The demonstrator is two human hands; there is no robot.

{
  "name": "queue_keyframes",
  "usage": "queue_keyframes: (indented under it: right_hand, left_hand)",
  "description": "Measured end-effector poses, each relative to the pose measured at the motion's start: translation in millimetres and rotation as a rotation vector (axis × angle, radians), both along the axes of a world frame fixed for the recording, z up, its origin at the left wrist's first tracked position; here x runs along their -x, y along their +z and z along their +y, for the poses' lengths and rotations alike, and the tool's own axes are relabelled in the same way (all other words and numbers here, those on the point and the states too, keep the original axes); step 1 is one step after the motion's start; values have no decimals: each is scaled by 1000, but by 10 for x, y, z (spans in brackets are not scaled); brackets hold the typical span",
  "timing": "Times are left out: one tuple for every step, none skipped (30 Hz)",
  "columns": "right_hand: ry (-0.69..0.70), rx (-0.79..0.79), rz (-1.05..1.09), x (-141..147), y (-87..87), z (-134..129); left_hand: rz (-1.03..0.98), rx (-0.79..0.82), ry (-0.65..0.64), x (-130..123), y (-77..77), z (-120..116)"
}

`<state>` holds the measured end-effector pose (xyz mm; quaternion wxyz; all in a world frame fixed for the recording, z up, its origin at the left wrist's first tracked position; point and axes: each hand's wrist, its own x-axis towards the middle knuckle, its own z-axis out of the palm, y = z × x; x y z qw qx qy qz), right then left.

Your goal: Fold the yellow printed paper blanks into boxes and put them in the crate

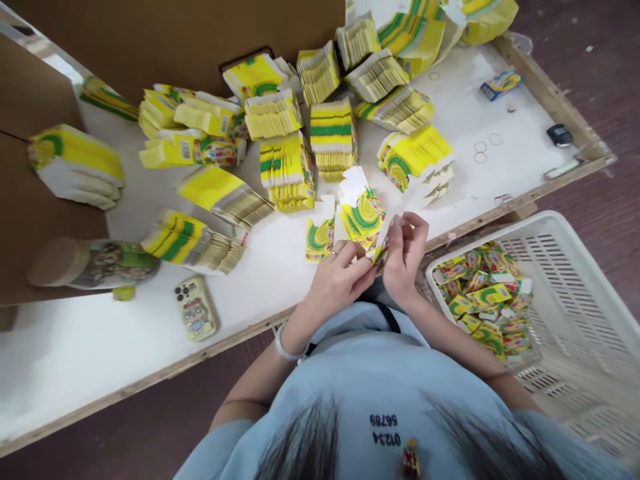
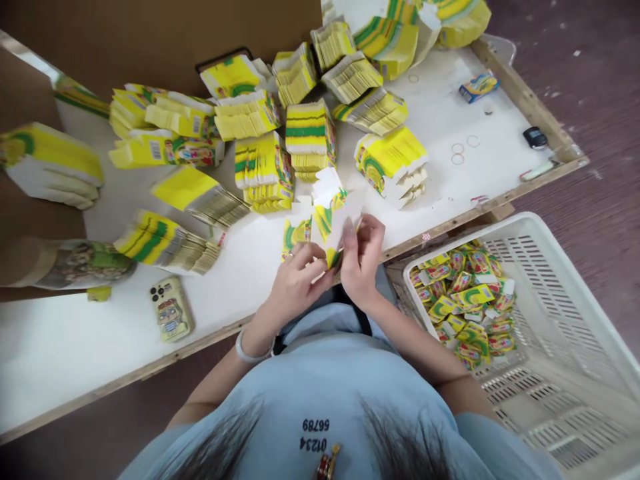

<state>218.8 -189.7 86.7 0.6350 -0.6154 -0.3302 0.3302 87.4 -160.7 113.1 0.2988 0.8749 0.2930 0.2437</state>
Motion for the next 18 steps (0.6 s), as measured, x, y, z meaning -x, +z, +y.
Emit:
queue_keyframes:
  right_hand:
    - [-2,-2,7,16,-23,-33]
    - [12,-14,3,18,-40,-76]
    - [32,-31,-13,10,-49,-124]
    - [55,-42,-38,-6,-47,-174]
    - [78,-45,-70,-29,-35,-221]
    - [100,-40,-106,-57,-15,-262]
    - [121,-30,-144,-91,12,-296]
    - [142,-18,-181,-127,43,-322]
    - [160,-7,-211,-165,74,-342]
    - [175,2,-232,-201,101,-356]
    - [186,14,-243,-231,121,-366]
    - [190,30,-241,-253,131,-375]
    - [186,47,-227,-264,130,-384]
    - [171,61,-203,-265,119,-396]
    - [145,73,-177,-255,99,-411]
    - [113,86,-152,-236,72,-429]
    - [80,101,-131,-210,43,-451]
    - [53,115,-115,-179,12,-477]
  left_hand:
    - [-57,28,11,-9,-39,-23]
    - [-129,82,12,-17,-86,-35]
    - [-209,161,-7,-26,-136,-39]
    - [-284,257,-50,-35,-183,-39]
    - [-340,356,-108,-43,-223,-37]
    - [-372,442,-170,-49,-253,-35]
    - [-378,508,-225,-51,-269,-35]
    - [-364,552,-258,-48,-273,-36]
    - [-340,573,-268,-41,-266,-39]
    - [-317,577,-257,-30,-252,-46]
    - [-300,573,-232,-18,-235,-57]
    - [-286,569,-199,-6,-218,-72]
    - [-278,570,-163,4,-205,-93]
    - [-277,576,-124,11,-198,-119]
    - [-278,589,-84,13,-197,-151]
    - [-280,612,-42,11,-202,-190]
    - [-284,642,-1,5,-212,-234]
    - [-293,677,39,-4,-227,-284]
